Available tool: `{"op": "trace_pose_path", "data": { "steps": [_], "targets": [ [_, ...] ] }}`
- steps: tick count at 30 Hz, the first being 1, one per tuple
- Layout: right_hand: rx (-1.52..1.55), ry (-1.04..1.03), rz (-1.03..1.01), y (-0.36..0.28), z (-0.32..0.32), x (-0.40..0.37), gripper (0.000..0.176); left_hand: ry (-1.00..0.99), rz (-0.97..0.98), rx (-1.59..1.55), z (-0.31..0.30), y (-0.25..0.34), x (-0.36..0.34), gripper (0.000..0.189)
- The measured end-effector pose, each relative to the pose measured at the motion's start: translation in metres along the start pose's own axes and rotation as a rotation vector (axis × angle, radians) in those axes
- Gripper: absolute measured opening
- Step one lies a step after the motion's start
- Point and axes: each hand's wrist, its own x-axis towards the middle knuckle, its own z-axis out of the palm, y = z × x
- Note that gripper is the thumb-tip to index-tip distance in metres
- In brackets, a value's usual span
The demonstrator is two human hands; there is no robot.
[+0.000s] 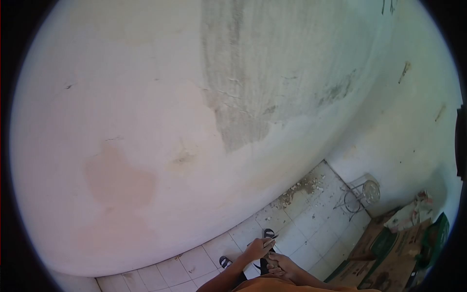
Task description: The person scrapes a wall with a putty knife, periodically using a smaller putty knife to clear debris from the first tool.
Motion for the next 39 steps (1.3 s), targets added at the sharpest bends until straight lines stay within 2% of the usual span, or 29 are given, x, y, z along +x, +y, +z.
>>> {"op": "trace_pose_path", "data": {
  "steps": [1,2,5,8,11,15,19,22,25,28,30,33,39],
  "targets": [
    [0.131,-0.060,0.087,0.006,-0.010,0.000,0.019,-0.034,0.001,-0.016,0.007,-0.007,-0.004,0.030],
    [0.168,-0.050,0.077,0.013,-0.017,-0.001,0.017,-0.063,0.002,-0.033,0.013,-0.010,-0.007,0.029],
    [0.252,-0.059,0.128,0.006,-0.013,-0.015,0.017,-0.137,0.083,0.163,0.007,0.009,-0.010,0.030],
    [0.253,-0.161,0.132,-0.006,-0.020,-0.015,0.022,-0.081,0.153,0.269,0.001,0.017,-0.007,0.031],
    [-0.020,-0.162,0.027,-0.028,0.020,-0.038,0.012,0.049,0.208,0.322,-0.011,0.035,-0.003,0.025],
    [-0.245,-0.236,-0.097,-0.041,0.042,-0.052,0.019,0.143,0.313,0.526,-0.039,0.067,-0.014,0.017],
    [-0.370,-0.296,-0.278,-0.046,0.070,-0.065,0.037,0.183,0.431,0.758,-0.073,0.107,-0.016,0.016],
    [-0.421,-0.334,-0.392,-0.046,0.084,-0.071,0.043,0.143,0.505,0.903,-0.095,0.125,-0.018,0.017],
    [-0.432,-0.374,-0.468,-0.045,0.096,-0.069,0.047,0.032,0.486,1.072,-0.115,0.171,-0.025,0.021],
    [-0.427,-0.386,-0.566,-0.043,0.111,-0.064,0.044,0.006,0.538,1.244,-0.133,0.201,-0.026,0.021],
    [-0.474,-0.324,-0.667,-0.043,0.128,-0.067,0.041,0.015,0.618,1.313,-0.148,0.220,-0.024,0.021],
    [-0.528,-0.357,-0.776,-0.058,0.134,-0.048,0.041,0.057,0.728,1.394,-0.162,0.253,-0.023,0.021],
    [-0.448,-0.595,-0.980,-0.081,0.176,-0.061,0.046,0.158,0.845,1.420,-0.185,0.298,-0.023,0.019]
  ]
}}
